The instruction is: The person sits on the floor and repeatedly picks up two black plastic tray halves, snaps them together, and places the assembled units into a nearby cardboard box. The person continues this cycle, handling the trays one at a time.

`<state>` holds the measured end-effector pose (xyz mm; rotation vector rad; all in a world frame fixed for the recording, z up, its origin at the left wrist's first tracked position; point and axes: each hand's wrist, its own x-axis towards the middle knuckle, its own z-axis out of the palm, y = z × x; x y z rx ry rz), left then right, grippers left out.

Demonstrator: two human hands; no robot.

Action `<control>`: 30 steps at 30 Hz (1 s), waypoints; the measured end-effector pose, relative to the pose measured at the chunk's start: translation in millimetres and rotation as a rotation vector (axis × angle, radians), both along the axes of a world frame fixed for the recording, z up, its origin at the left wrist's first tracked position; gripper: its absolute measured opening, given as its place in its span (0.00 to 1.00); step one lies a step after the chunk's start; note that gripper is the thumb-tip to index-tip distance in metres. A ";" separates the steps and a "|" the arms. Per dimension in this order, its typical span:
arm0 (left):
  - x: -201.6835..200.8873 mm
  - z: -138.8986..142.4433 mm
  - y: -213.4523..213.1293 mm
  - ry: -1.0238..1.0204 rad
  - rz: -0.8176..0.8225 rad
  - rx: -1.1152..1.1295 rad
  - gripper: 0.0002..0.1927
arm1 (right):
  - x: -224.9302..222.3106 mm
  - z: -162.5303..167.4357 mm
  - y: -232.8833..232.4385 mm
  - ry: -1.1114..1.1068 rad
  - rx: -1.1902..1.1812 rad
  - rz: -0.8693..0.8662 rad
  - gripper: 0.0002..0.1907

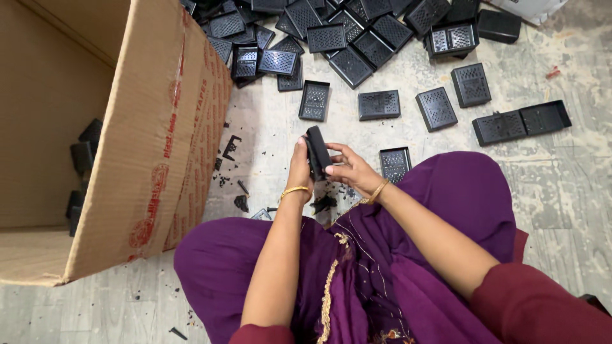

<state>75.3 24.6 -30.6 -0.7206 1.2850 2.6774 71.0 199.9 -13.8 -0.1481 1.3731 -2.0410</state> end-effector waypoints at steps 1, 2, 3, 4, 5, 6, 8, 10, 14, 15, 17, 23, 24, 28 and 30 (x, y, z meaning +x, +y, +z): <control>-1.3 -1.1 -1.1 0.040 -0.015 -0.021 0.26 | 0.1 -0.8 -0.7 -0.008 0.015 -0.010 0.38; -1.8 -1.7 -2.8 0.075 -0.028 -0.042 0.27 | -0.6 -1.4 -0.4 -0.020 0.031 -0.019 0.37; -1.6 -1.3 -4.6 0.107 -0.042 -0.064 0.27 | -1.4 -2.0 0.2 -0.001 0.034 -0.064 0.36; -0.8 -0.1 -6.6 0.067 -0.064 -0.088 0.28 | -3.1 -2.6 1.0 0.020 0.036 -0.110 0.36; 0.3 2.0 -8.2 0.029 -0.085 -0.112 0.29 | -5.1 -2.8 1.9 0.043 0.037 -0.154 0.35; 1.6 5.1 -9.4 -0.006 -0.105 -0.136 0.30 | -7.0 -2.9 3.0 0.062 0.062 -0.138 0.34; 4.0 11.8 -10.1 0.039 -0.172 -0.104 0.31 | -10.5 -2.2 6.6 0.102 0.110 -0.110 0.32; 5.0 16.3 -9.3 0.077 -0.220 -0.089 0.32 | -11.9 -1.3 9.4 0.174 0.148 -0.093 0.32; 3.2 9.1 -8.7 0.079 -0.210 -0.140 0.34 | -11.6 2.1 17.9 0.255 0.091 -0.004 0.31; 2.5 4.8 -9.6 0.077 -0.193 -0.170 0.34 | -11.9 3.5 19.1 0.245 0.129 0.019 0.31; 1.5 -3.3 -11.8 0.079 -0.090 -0.134 0.33 | -13.7 7.9 21.3 0.227 0.205 0.066 0.32; 4.3 13.3 -9.3 -0.032 -0.032 -0.049 0.32 | 2.0 29.1 12.3 0.729 0.566 0.078 0.37; 5.1 18.9 -8.0 -0.072 -0.027 -0.054 0.33 | 8.1 31.8 7.4 0.838 0.638 -0.012 0.34; 8.5 13.1 -9.5 -0.029 -0.123 -0.053 0.29 | 20.7 37.7 -2.5 0.888 0.865 -0.173 0.26; 8.2 -7.0 -11.0 -0.015 -0.112 -0.044 0.29 | 18.6 37.3 -3.8 0.826 0.911 -0.160 0.23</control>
